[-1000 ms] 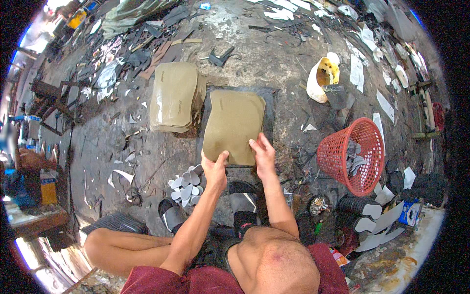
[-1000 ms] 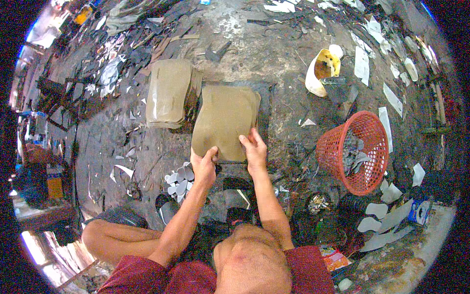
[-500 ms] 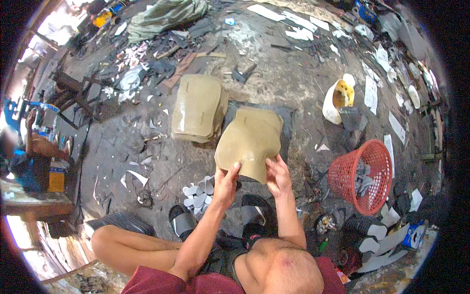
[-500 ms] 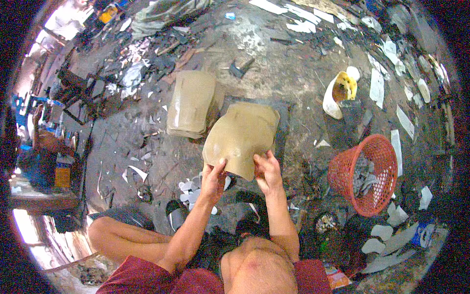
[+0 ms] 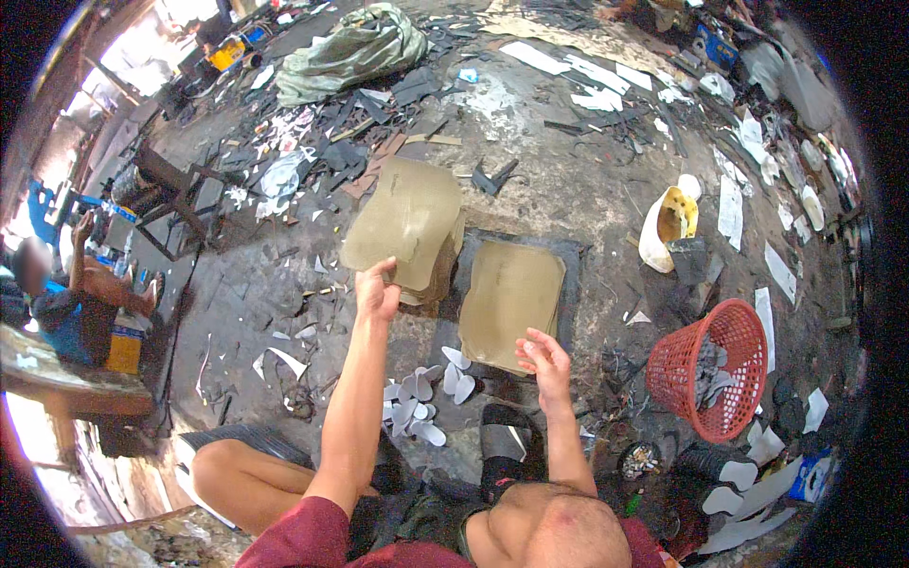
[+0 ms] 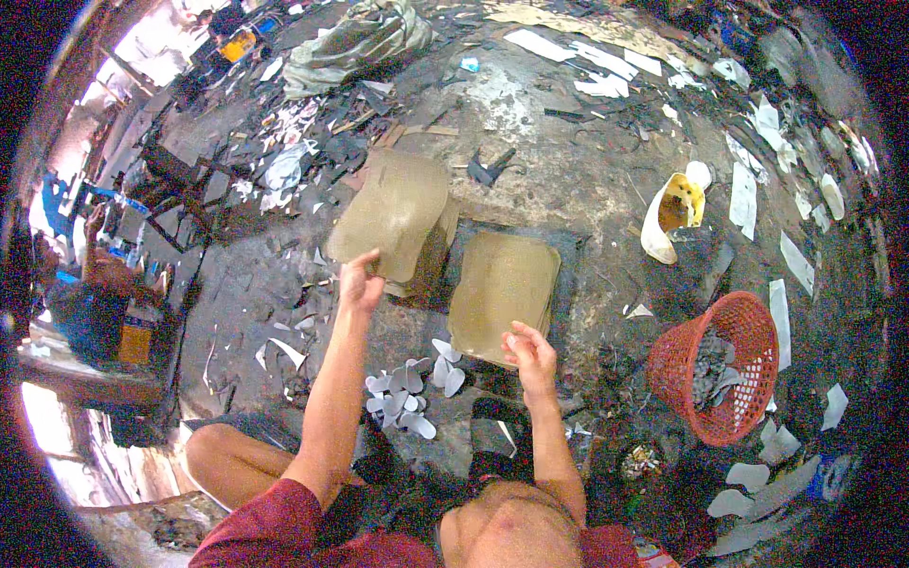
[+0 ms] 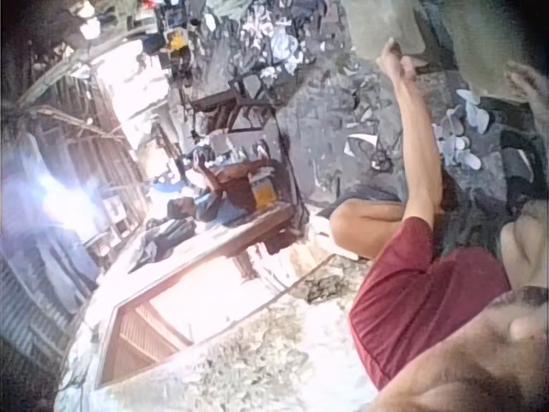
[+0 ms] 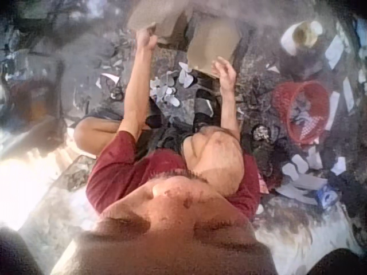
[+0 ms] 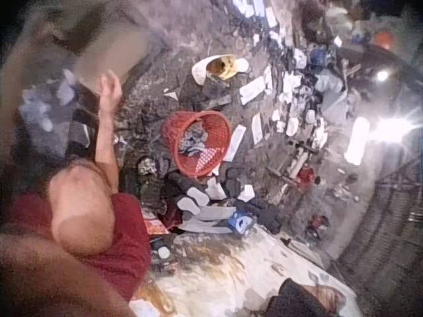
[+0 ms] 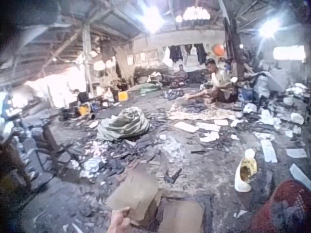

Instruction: The person sits on the floor and repeatedly places small white insole-shaped pieces onto a stack of tan shoe upper parts. They pick up each piece, position it on the stack, and then retrieve another piece from the floor, continuing this cycle.

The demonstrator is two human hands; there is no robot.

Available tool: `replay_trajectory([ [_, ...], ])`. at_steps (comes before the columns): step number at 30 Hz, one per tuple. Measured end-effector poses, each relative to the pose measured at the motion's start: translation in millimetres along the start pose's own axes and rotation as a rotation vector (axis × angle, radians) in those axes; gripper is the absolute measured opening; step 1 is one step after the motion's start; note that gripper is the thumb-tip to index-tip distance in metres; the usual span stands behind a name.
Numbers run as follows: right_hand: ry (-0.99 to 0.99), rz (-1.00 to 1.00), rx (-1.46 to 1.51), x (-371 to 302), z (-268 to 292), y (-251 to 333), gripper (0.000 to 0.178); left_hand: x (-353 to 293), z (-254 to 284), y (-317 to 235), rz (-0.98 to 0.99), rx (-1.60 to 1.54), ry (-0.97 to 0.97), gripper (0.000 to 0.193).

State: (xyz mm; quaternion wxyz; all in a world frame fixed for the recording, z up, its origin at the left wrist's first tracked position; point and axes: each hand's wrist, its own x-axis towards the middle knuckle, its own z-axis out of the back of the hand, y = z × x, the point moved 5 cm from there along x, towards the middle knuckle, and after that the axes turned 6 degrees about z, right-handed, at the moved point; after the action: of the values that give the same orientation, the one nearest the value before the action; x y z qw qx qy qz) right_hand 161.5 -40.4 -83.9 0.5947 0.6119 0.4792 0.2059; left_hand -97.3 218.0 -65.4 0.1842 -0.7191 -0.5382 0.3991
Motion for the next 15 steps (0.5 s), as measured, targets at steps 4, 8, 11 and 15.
replay_trajectory([
  [4,0.033,0.455,-0.672,-5,-7,-13,0.033,20,44,23,-0.011,-0.115,-0.23,0.06],
  [8,0.172,0.806,-1.093,-8,-11,-13,0.028,-43,63,36,-0.173,-0.028,-0.671,0.063],
  [11,0.283,0.763,-1.038,2,-4,-15,0.023,-112,34,61,-0.455,0.543,-0.566,0.057],
  [15,0.339,0.911,-1.209,17,-10,-16,0.018,-164,-5,116,-0.493,1.081,-0.179,0.051],
])
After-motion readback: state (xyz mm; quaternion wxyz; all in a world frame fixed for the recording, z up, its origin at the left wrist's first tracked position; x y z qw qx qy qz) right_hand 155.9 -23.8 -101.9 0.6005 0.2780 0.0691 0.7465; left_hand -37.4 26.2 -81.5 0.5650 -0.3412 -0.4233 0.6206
